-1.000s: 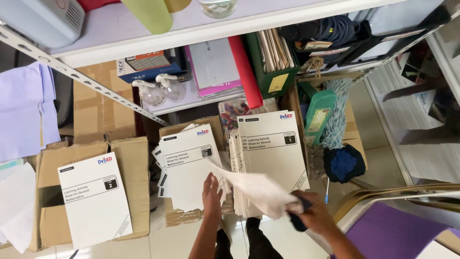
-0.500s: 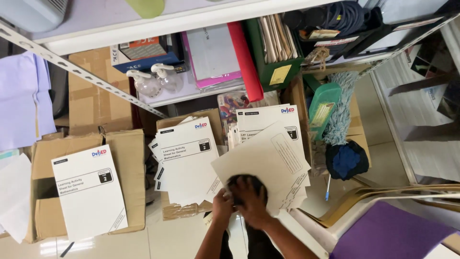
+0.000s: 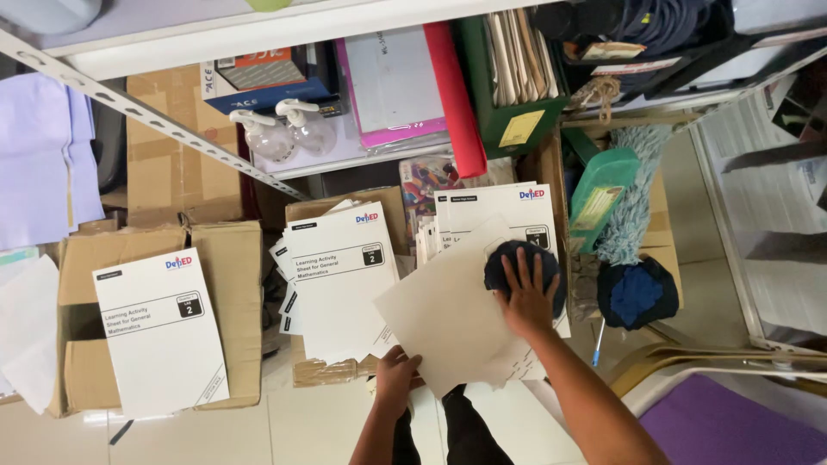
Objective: The person wipes the surface of several white papers labeled 'Learning Activity Sheet for General Mathematics' using a dark blue cloth. They handle the papers one by one, wiping them and placing them into a purple plastic bin.
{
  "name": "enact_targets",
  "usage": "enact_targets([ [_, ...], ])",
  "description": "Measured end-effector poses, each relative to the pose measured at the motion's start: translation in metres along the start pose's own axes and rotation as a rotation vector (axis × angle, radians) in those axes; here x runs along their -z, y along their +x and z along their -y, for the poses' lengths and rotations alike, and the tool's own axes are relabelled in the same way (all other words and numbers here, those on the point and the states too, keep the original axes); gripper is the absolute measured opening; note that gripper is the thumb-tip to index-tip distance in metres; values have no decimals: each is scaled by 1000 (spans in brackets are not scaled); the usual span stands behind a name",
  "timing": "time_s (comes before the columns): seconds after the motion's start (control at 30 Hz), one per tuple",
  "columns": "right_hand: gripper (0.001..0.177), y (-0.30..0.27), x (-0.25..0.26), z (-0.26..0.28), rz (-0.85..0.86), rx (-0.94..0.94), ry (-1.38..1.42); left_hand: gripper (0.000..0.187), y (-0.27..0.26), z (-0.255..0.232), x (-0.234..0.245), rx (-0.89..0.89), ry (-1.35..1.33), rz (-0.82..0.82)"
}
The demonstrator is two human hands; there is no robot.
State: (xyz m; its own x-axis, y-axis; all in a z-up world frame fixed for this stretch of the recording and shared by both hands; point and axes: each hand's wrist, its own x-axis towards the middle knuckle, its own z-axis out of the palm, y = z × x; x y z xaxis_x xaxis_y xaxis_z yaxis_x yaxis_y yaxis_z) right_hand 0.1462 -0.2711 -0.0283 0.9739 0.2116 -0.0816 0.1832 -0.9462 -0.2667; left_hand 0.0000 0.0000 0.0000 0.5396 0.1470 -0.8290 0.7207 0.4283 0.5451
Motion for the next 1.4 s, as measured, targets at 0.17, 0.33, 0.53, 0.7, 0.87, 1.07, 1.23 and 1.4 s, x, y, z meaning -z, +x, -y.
enact_targets([
  [0.17, 70, -39, -41, 68, 149, 134, 130, 38, 2, -11, -9, 121, -50, 37],
  [0.33, 71, -53, -8, 141, 360, 141, 750, 35, 7, -4, -8, -81, 80, 114],
  [0.53, 59, 13, 57, 159, 251, 433, 457, 31, -40, -37, -8, -302, 233, 181],
  [0.7, 74, 57, 63, 96, -192, 124, 220, 25, -75, -54, 31, -479, 242, 285],
  [0.87, 64, 64, 55, 38, 183, -173, 1076, 34, -133, -103, 82, -362, 193, 140],
  [1.07, 34, 29, 95, 100, 235, -186, 1201, 54, -120, -121, 151, -329, 213, -68],
  [1.23, 22, -41, 167, 278, -101, 23, 765, 84, -155, -168, 205, -247, 117, -408],
  [1.4, 55, -110, 195, 455, -273, 1166, 229, 99, -183, -218, 317, -219, -1074, 610],
])
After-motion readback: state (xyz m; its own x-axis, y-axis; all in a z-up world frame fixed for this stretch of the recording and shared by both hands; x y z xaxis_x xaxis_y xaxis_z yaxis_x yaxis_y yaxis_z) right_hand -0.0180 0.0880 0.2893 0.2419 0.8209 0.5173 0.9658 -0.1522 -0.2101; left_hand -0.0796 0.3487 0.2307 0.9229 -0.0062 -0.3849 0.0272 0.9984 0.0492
